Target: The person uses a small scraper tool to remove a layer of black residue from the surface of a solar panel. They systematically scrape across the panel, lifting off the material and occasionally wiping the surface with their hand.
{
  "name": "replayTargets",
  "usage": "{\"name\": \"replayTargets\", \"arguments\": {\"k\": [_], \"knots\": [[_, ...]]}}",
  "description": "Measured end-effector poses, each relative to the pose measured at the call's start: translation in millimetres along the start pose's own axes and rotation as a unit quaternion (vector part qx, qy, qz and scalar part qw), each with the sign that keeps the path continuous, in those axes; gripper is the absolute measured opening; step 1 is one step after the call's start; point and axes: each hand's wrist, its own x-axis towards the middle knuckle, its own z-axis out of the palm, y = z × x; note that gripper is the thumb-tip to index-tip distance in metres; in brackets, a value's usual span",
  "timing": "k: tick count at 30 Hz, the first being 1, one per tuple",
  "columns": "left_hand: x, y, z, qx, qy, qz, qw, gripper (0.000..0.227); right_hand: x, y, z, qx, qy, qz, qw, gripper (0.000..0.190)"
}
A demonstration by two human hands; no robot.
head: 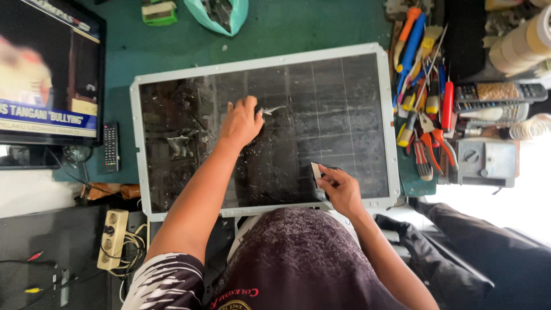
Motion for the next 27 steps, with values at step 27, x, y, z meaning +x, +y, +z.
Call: {"name": "replayTargets", "arguments": {"k": [27], "knots": [[6.4, 36.0, -38.5, -0.033, -0.196, -0.128, 0.972, 0.042, -10.9, 19.4, 5.6, -0.119, 0.004, -0.01, 0.993, 0.034]]}}
